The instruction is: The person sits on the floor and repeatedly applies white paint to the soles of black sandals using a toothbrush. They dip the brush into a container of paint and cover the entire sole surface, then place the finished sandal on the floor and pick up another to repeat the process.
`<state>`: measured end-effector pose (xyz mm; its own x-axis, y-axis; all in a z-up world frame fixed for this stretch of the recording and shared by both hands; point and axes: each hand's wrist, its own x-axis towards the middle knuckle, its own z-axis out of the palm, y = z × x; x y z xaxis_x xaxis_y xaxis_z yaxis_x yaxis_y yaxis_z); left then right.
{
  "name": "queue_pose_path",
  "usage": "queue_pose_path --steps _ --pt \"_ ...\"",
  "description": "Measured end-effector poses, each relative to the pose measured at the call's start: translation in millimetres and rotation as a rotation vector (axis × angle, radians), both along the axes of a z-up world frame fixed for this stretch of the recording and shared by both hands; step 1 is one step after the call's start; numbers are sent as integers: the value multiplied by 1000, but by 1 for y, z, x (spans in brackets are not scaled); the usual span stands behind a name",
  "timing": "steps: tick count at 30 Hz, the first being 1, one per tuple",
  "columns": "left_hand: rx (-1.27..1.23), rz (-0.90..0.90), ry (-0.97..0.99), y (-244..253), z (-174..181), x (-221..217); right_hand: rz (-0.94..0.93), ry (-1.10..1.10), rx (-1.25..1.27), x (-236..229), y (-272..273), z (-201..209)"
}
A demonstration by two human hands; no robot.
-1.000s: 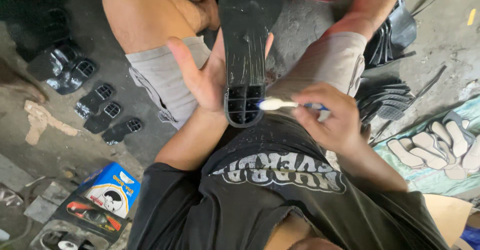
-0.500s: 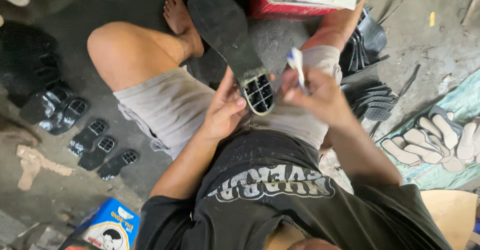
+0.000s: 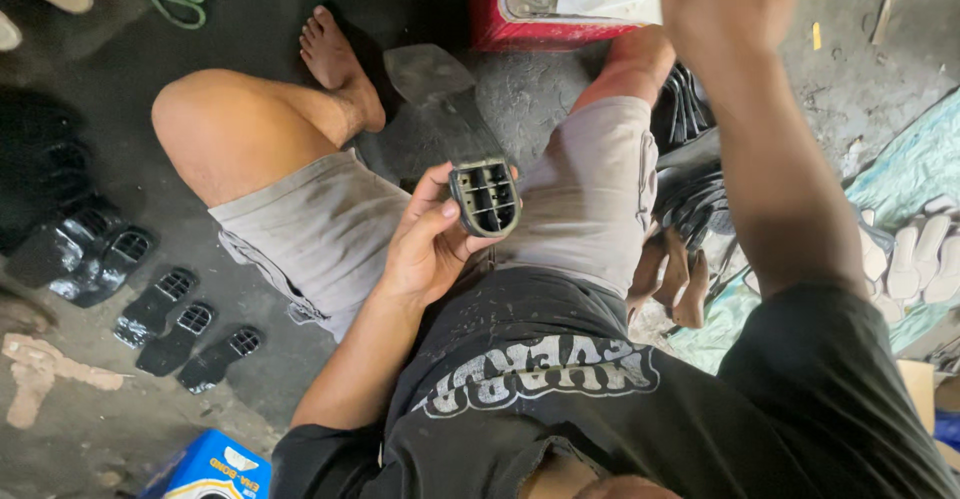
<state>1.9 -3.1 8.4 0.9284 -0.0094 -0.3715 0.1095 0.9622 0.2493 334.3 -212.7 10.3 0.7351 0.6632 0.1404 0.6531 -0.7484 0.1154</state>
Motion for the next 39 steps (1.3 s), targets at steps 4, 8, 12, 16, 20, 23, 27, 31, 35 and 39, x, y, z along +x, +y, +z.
queue_pose_path --steps 4,8,12,16,20,23,27,31,35,39 --pt "-21 73 -44 10 1 -1 125 -23 143 -37 -25 38" --pt "60 105 -137 17 -1 4 12 336 212 -73 -31 56" --pt "38 122 -168 13 -4 8 -103 1115 794 -141 -22 56" --pt "117 131 -181 7 -4 3 81 1046 837 -178 -3 52" --pt "221 138 -238 3 2 1 193 707 825 -175 12 50" --pt "260 187 -300 7 13 4 335 710 887 -170 16 59" --pt "305 303 -284 10 27 7 315 764 873 -177 13 67" --pt "501 273 -254 8 37 5 305 731 927 -175 11 58" --pt "675 241 -259 8 39 2 249 747 1028 -166 14 57" --pt "481 187 -105 10 37 3 283 683 905 -175 18 63"
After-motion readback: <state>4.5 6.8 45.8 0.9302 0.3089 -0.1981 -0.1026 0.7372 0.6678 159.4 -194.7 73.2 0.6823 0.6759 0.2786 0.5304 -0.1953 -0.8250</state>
